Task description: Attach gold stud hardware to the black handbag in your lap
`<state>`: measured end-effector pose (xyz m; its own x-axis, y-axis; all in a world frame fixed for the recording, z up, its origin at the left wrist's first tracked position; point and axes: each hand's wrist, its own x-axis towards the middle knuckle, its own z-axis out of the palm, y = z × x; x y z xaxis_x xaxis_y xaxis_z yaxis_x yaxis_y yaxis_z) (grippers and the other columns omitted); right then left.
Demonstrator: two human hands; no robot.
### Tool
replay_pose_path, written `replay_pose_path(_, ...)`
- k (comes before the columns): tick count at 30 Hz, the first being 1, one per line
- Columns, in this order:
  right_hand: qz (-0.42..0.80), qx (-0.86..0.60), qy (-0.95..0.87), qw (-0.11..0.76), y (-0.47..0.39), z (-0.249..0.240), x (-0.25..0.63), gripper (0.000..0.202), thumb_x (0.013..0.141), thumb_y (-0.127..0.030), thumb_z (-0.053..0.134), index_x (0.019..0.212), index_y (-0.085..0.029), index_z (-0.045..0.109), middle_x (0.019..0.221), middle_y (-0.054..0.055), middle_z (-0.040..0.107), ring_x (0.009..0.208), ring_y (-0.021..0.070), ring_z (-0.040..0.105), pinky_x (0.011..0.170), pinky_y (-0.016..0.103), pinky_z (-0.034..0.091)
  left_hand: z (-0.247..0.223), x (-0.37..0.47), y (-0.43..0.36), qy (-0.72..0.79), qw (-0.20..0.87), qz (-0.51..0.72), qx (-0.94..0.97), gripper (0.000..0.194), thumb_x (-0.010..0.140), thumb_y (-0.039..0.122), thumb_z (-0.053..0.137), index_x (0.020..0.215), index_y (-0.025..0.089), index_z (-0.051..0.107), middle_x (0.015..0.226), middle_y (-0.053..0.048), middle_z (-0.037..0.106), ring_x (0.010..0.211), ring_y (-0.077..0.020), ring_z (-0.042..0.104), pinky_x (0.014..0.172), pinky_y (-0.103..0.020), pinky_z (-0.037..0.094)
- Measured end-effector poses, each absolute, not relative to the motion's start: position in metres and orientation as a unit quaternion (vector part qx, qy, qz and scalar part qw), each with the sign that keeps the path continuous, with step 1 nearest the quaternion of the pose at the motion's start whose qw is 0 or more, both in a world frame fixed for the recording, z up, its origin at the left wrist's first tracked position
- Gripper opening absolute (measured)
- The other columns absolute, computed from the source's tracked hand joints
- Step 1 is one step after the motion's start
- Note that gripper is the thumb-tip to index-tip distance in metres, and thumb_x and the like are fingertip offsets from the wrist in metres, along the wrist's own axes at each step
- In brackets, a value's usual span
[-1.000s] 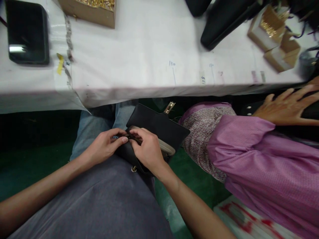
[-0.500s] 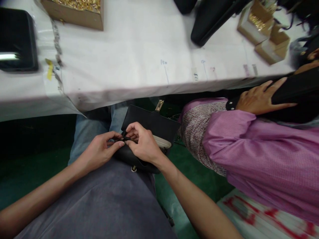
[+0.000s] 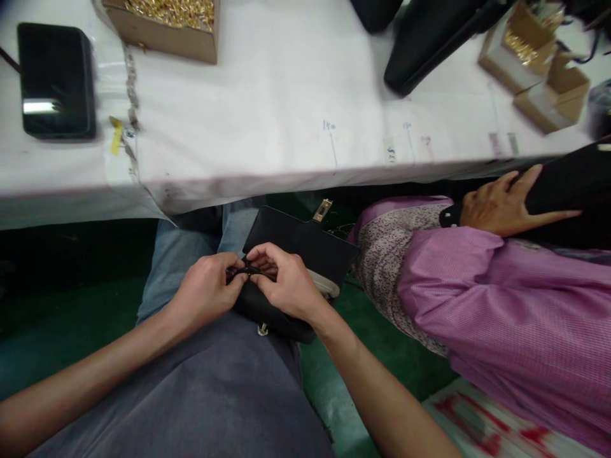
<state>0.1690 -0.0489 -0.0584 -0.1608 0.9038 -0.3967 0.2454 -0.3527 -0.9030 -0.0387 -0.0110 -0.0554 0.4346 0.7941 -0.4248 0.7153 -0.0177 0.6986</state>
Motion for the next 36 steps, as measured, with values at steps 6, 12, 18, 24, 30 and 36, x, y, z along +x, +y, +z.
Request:
replay_pose_path(6,0.561,-0.601,-0.504,0.264,-0.042,-0.055,0.17,0.03,0.093,-0.011,0.075,0.118,-0.027,0.066,0.109,-0.001,0.078,0.1,0.0175,0.078,0.089,0.032,0.064,-0.065,-0.038,-0.014,0.521,0.496,0.167,0.675,0.03,0.094,0.009,0.07,0.118,0.027,0.064,0.113,0.0,0.071,0.107,-0.0226,0.069,0.094,-0.039,0.054)
replay_pose_path(12,0.581,-0.604,-0.472,0.274,-0.037,-0.055,0.168,0.029,0.09,-0.015,0.078,0.095,-0.025,0.052,0.104,-0.002,0.077,0.099,0.0193,0.077,0.083,0.031,0.061,-0.061,-0.043,0.0,0.43,0.538,0.174,0.704,0.051,0.094,-0.001,0.061,0.131,0.034,0.067,0.139,-0.001,0.059,0.131,-0.0217,0.063,0.116,-0.037,0.053)
replay_pose_path(18,0.604,-0.62,-0.411,0.285,-0.036,-0.064,0.165,0.042,0.081,-0.02,0.087,0.09,-0.025,0.046,0.096,-0.002,0.079,0.087,0.0193,0.075,0.076,0.031,0.057,-0.045,-0.044,0.009,0.441,0.405,0.014,0.801,0.036,0.099,0.011,0.053,0.125,0.031,0.069,0.129,-0.008,0.059,0.088,-0.0269,0.072,0.072,-0.042,0.057)
replay_pose_path(24,0.569,-0.672,-0.402,0.251,-0.032,-0.054,0.16,0.043,0.076,-0.025,0.091,0.087,-0.025,0.049,0.095,0.0,0.082,0.088,0.0248,0.081,0.075,0.034,0.059,-0.039,-0.036,0.03,0.409,0.361,-0.067,0.835,0.024,0.094,0.013,0.058,0.107,0.025,0.075,0.115,-0.011,0.063,0.084,-0.0322,0.074,0.068,-0.043,0.057)
replay_pose_path(30,0.447,-0.71,-0.54,0.073,-0.022,-0.027,0.164,0.023,0.085,-0.03,0.09,0.085,-0.027,0.066,0.081,-0.004,0.077,0.081,0.0235,0.075,0.073,0.035,0.048,-0.042,-0.036,0.032,0.403,0.423,-0.045,0.811,0.022,0.088,0.007,0.06,0.1,0.02,0.074,0.119,-0.014,0.064,0.093,-0.0355,0.078,0.082,-0.048,0.068)
replay_pose_path(36,0.411,-0.64,-0.649,0.007,0.012,-0.001,0.177,0.007,0.094,-0.027,0.077,0.091,-0.032,0.074,0.093,-0.004,0.08,0.091,0.0238,0.075,0.082,0.038,0.048,-0.053,-0.032,0.034,0.438,0.453,-0.065,0.774,0.042,0.072,0.002,0.071,0.111,0.015,0.078,0.136,-0.023,0.065,0.105,-0.0427,0.079,0.099,-0.057,0.07)
